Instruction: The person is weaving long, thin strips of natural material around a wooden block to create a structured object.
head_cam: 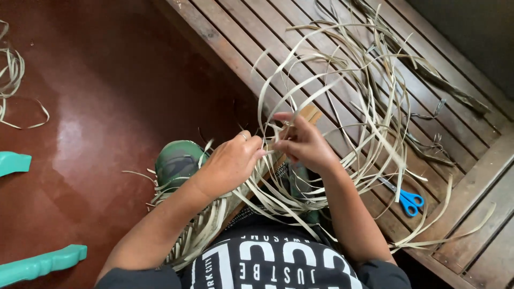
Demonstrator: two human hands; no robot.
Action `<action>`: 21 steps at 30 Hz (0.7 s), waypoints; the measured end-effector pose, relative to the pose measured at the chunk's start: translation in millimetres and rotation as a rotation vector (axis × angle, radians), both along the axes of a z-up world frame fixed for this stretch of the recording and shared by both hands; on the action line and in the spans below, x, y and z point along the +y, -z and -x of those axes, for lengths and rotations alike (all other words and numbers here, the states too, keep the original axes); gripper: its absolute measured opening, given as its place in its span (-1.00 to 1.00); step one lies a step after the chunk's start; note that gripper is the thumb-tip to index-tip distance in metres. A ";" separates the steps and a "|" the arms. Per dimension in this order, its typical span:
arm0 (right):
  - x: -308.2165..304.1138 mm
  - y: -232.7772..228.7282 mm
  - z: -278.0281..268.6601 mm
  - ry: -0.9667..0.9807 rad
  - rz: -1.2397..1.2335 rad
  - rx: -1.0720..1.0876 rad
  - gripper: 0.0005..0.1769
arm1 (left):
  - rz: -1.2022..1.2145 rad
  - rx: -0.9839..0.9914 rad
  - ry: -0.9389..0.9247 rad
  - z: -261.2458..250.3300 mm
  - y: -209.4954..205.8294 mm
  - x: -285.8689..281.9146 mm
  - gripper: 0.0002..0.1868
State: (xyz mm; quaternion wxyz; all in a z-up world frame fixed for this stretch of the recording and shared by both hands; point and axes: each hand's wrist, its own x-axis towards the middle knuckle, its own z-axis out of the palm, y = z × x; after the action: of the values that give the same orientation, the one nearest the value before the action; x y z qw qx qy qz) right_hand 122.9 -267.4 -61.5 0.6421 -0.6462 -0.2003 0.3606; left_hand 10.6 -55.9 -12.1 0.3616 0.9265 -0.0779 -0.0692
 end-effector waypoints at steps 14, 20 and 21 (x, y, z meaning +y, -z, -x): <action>0.6 -34.0 48.5 0.181 0.094 -0.385 -0.85 | 0.149 0.051 0.049 0.1 -7.3 -2.7 -0.78; 1.3 -23.6 44.1 0.261 0.000 -0.392 -0.88 | 0.155 0.137 -0.011 -8.3 -5.2 -5.6 -0.79; -2.0 -31.9 49.2 0.262 -0.072 -0.391 -0.91 | 0.228 0.184 -0.031 -11.5 0.2 -4.5 -0.81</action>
State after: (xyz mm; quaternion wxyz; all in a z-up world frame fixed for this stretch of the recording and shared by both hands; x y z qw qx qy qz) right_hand 73.7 -269.3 -29.7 0.6552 -0.7008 -0.2481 0.1348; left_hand 22.0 -60.4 -12.4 0.4712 0.8702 -0.0373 -0.1389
